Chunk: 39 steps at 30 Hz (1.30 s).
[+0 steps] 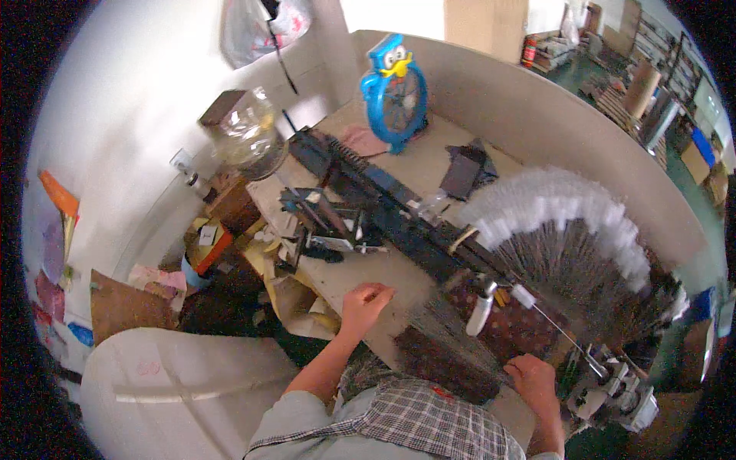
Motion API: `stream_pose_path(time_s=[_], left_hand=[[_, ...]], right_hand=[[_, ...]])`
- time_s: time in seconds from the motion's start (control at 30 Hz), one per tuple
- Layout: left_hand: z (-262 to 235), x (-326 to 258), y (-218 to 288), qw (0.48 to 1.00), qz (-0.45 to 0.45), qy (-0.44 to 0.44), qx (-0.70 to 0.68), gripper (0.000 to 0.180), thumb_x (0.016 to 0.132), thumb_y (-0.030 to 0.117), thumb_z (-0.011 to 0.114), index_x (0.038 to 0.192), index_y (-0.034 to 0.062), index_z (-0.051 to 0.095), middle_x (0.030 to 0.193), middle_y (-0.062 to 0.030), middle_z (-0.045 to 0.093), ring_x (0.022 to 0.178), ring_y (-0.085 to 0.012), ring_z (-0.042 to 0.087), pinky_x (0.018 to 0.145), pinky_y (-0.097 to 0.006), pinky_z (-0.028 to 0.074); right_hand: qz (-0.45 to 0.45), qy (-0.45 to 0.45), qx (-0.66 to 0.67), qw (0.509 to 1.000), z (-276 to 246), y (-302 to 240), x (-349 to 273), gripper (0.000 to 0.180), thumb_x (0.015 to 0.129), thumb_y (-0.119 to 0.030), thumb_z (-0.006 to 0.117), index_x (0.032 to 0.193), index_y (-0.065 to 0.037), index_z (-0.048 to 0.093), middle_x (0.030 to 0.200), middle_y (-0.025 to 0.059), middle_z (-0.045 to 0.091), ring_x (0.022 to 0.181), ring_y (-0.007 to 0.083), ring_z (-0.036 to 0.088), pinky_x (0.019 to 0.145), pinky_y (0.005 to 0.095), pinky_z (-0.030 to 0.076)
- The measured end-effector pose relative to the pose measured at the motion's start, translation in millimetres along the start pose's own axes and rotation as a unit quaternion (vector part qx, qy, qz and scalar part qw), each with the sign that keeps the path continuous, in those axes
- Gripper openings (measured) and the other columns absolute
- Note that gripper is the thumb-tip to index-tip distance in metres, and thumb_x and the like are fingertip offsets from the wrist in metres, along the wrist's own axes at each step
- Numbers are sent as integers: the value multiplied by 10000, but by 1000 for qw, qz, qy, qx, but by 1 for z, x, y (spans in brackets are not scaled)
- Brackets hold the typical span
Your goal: The recorder is manually assembling and trimming small white industrial brushes using a workbench machine.
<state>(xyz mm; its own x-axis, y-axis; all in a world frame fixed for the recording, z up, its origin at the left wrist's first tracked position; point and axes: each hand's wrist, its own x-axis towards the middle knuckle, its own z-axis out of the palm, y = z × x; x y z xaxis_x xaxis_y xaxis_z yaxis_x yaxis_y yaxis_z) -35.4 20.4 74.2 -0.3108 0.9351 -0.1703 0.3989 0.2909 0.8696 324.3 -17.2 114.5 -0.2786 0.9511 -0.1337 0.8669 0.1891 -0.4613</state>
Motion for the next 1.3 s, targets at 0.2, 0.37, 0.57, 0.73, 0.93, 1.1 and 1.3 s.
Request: stream_pose_path(time_s=[0.2,0.37,0.57,0.73,0.93,1.1,1.3], left_hand=[[50,-19,41,935,-55,-182,-300,493,795,132,622,1240,7,452,1131,-99,547,1018,-163,530,812,-290,462],[131,-49,111,907,-188,-164,-340,231,817,216,616,926,72,472,787,-17,488,666,-127,499,582,-295,435],[32,-9,167,554,-347,-437,-618,421,913,459,407,807,82,561,531,0,459,379,-109,342,424,-280,330],[44,-50,126,762,-123,-409,-486,446,936,420,366,850,31,567,645,-98,554,474,-147,472,529,-314,447],[135,-50,185,841,389,-367,-73,157,827,124,603,938,22,559,836,-117,605,598,-182,602,555,-293,494],[214,-50,181,789,534,-264,151,200,808,102,566,999,43,570,847,-91,597,664,-237,623,582,-349,508],[222,-60,202,703,646,-203,215,202,734,135,560,927,85,586,726,-31,547,651,-198,607,562,-332,476]], right_hand=[[-20,5,-9,1000,5,4,-12,212,819,-287,558,894,-105,638,826,106,613,761,292,622,641,419,511],[11,-83,-63,994,21,4,-9,155,809,-222,547,849,-87,611,839,118,615,782,308,623,638,440,508],[33,-33,-43,998,-2,8,-6,137,752,-140,545,867,-89,599,830,115,609,780,318,618,619,448,503],[-28,28,-47,998,1,-4,-7,137,789,-136,535,918,-116,575,779,76,562,721,293,601,585,397,492],[85,-83,-80,990,0,-11,-7,230,760,-104,516,978,-97,590,839,134,633,725,322,631,591,445,512],[31,-52,-114,992,20,6,-25,218,756,-90,519,953,-76,610,811,157,638,687,327,634,584,456,514],[7,31,-10,999,9,13,-38,220,763,-59,513,969,-44,589,908,175,574,716,349,612,593,447,516]])
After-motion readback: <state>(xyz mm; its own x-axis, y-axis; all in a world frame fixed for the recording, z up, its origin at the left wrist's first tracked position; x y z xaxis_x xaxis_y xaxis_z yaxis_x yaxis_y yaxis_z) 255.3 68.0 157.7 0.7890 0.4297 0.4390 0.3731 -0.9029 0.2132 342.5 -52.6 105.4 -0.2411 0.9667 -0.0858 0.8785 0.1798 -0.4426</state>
